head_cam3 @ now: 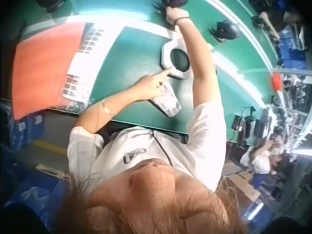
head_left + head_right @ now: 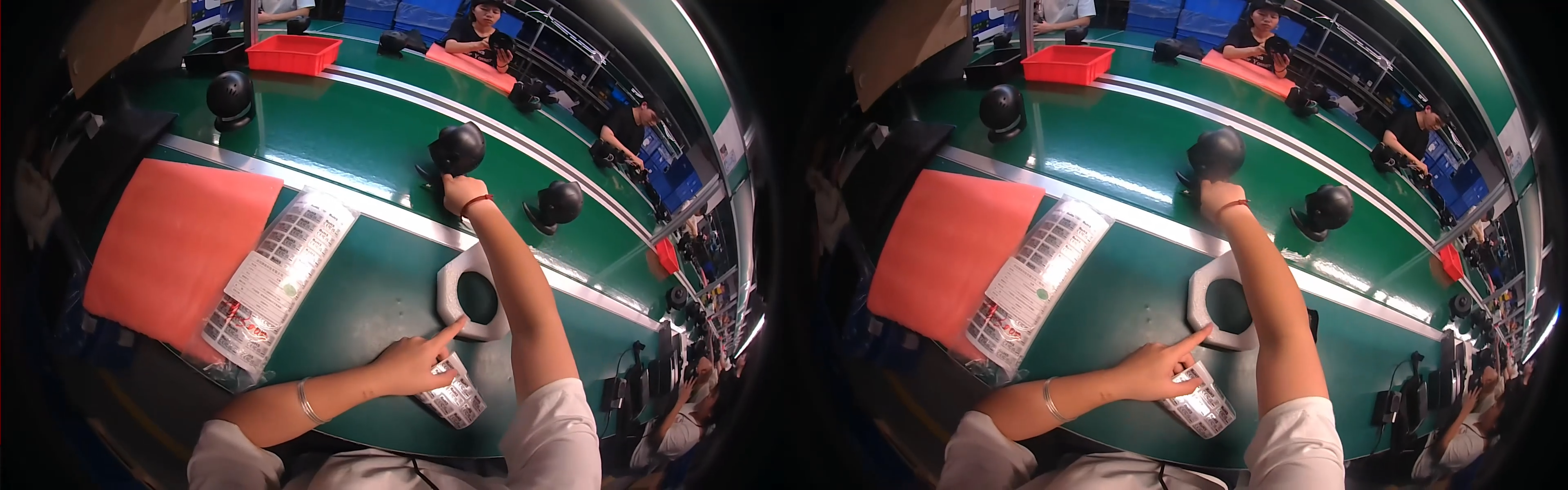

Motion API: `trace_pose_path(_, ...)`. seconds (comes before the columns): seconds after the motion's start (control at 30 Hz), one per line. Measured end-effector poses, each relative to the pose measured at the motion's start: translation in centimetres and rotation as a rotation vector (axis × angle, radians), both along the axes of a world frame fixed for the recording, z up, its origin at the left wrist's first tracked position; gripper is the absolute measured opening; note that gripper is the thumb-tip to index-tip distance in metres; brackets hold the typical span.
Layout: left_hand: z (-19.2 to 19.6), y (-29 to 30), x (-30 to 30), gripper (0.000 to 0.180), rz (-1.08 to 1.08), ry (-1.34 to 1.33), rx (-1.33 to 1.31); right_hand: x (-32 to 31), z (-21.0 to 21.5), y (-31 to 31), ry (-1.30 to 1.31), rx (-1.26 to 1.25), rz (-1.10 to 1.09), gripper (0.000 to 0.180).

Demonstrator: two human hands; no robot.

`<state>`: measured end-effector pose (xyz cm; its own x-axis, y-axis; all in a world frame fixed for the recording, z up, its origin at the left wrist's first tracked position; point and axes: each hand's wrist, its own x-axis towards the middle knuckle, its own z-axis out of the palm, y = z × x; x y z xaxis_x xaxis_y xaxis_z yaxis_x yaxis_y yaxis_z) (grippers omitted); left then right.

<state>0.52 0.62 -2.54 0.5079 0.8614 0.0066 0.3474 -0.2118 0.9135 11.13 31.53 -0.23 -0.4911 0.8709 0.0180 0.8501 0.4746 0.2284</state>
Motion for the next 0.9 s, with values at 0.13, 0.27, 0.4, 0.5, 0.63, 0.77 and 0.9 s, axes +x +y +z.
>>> trace_pose_path(0.13,0.8,-0.4,0.2,0.084,-0.096,-0.048,-0.051,2.3,2.0,-1.5,0.058,0.461,0.126,0.006)
trace_pose_path(0.27,0.6,-0.6,0.1,0.055,-0.183,-0.088,0.018,5.5,8.8,-9.7,0.191,0.408,0.092,0.026)
trace_pose_path(0.4,0.9,-0.8,0.2,0.035,-0.098,-0.194,-0.063,8.9,14.4,-19.6,0.371,0.218,0.212,0.02)
trace_pose_path(0.5,1.7,-0.5,0.1,0.029,-0.072,-0.317,-0.08,10.9,16.3,-23.3,0.463,-0.09,0.179,0.024)
trace_pose_path(0.63,2.3,-0.3,-0.1,0.022,-0.109,-0.38,0.019,11.9,13.6,-25.0,0.226,-0.048,0.216,0.03)
trace_pose_path(0.77,3.0,-0.8,-0.4,0.019,-0.035,-0.433,0.118,12.1,12.7,-27.0,0.565,0.106,0.042,0.04)
trace_pose_path(0.9,3.3,-1.0,-0.5,0.018,0.07,-0.548,0.229,12.6,9.8,-30.4,0.856,0.007,0.206,0.036)
